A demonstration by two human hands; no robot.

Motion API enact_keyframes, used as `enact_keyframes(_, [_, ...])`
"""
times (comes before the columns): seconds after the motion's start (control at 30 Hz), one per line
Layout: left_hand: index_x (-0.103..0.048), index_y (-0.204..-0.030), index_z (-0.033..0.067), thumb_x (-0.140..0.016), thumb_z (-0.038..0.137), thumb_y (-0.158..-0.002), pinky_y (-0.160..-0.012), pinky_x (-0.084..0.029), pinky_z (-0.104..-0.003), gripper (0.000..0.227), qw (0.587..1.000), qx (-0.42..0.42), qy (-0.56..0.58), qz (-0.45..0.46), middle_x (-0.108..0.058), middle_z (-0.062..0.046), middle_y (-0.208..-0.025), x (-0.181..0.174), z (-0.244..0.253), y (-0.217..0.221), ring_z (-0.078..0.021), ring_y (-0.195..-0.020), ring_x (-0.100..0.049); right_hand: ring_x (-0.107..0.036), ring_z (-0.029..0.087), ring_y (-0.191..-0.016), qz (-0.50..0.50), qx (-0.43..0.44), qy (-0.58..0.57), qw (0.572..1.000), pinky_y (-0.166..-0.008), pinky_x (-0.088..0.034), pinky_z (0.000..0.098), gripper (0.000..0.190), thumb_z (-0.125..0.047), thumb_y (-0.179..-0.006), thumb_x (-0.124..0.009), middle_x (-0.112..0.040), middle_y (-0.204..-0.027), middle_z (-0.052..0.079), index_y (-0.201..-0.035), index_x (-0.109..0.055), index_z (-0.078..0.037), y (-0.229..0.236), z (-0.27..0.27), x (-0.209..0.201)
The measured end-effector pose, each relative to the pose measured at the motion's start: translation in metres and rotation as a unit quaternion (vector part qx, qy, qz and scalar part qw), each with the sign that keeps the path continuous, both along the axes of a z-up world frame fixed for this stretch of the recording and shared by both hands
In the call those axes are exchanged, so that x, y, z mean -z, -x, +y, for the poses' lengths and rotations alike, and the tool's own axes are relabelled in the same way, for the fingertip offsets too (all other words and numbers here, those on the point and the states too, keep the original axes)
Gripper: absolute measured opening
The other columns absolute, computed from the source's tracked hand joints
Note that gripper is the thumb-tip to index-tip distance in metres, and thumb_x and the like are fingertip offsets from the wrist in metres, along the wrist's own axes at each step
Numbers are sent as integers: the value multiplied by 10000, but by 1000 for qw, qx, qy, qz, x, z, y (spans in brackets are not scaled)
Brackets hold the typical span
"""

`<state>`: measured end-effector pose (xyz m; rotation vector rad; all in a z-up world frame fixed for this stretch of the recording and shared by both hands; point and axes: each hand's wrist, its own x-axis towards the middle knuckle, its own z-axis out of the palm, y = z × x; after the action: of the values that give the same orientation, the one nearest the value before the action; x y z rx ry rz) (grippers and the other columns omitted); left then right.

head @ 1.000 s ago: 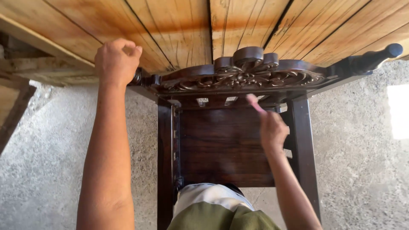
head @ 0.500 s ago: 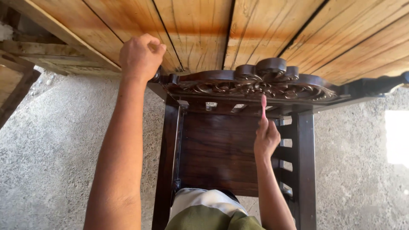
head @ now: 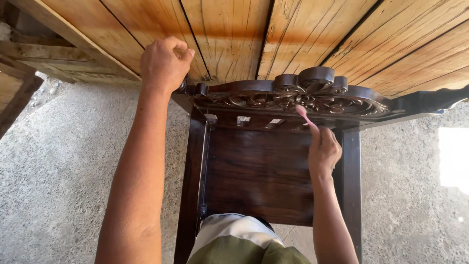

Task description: Cleaning a wooden chair with a small brush to remove dust from crevices.

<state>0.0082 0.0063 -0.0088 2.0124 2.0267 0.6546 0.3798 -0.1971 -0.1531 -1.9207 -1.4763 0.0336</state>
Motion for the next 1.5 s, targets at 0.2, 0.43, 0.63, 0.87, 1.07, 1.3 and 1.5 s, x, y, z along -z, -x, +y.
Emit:
enact_keyframes(0.2, [-790, -938, 168, -806, 370, -914, -728, -560, -434, 203, 999, 16, -45, 26, -755, -44, -792, 5, -2, 2, -240, -750, -715, -617, 68, -484, 319, -60, 182, 928, -379, -489, 247, 296, -308, -1055, -520, -655, -631, -1, -989, -663, -57, 72, -23, -46])
enact_keyframes(0.43, [-771, -1010, 191, -762, 389, -952, -792, -554, -422, 206, 999, 2, 28, 25, -736, -34, -768, 4, -3, 2, -228, -710, -703, -529, 119, -359, 463, -102, 194, 859, -307, -393, 278, 282, -262, -1064, -446, -605, -557, 52, -1097, -585, -19, 114, 20, -95])
enact_keyframes(0.63, [-796, -956, 172, -785, 389, -936, -738, -546, -453, 219, 999, 21, -29, 31, -748, -73, -831, 0, 4, 2, -274, -799, -698, -383, 118, -310, 609, -57, 200, 765, -282, -273, 276, 288, -266, -1060, -486, -515, -518, 47, -1108, -609, -10, 107, 17, -83])
enact_keyframes(0.87, [-780, -973, 156, -782, 388, -917, -760, -554, -442, 239, 1000, 8, -1, -2, -756, -58, -810, 0, -1, 2, -259, -797, -725, -369, 116, -325, 665, -81, 204, 714, -314, -305, 289, 308, -274, -1067, -490, -497, -536, 38, -1099, -616, 6, 98, 22, -85])
enact_keyframes(1.07, [-789, -960, 152, -792, 378, -910, -755, -553, -454, 232, 1000, 10, -18, -3, -765, -77, -818, 5, -3, 4, -287, -816, -719, -356, 105, -341, 713, -79, 218, 662, -325, -280, 280, 292, -273, -1079, -490, -479, -537, 39, -1081, -605, -5, 98, 26, -78])
enact_keyframes(1.3, [-790, -963, 166, -776, 375, -903, -776, -556, -445, 218, 1000, 6, 5, -13, -765, -69, -830, -3, -4, 1, -279, -829, -725, -344, 120, -323, 721, -69, 229, 650, -313, -272, 290, 293, -278, -1064, -491, -472, -505, 45, -1041, -598, -7, 102, 10, -78])
enact_keyframes(1.5, [-795, -970, 142, -801, 370, -905, -755, -548, -456, 237, 999, 14, -39, 5, -759, -96, -833, 0, -3, 3, -296, -818, -720, -377, 88, -363, 708, -118, 184, 671, -346, -300, 271, 301, -277, -1090, -488, -507, -547, 22, -1101, -612, -3, 95, 36, -69])
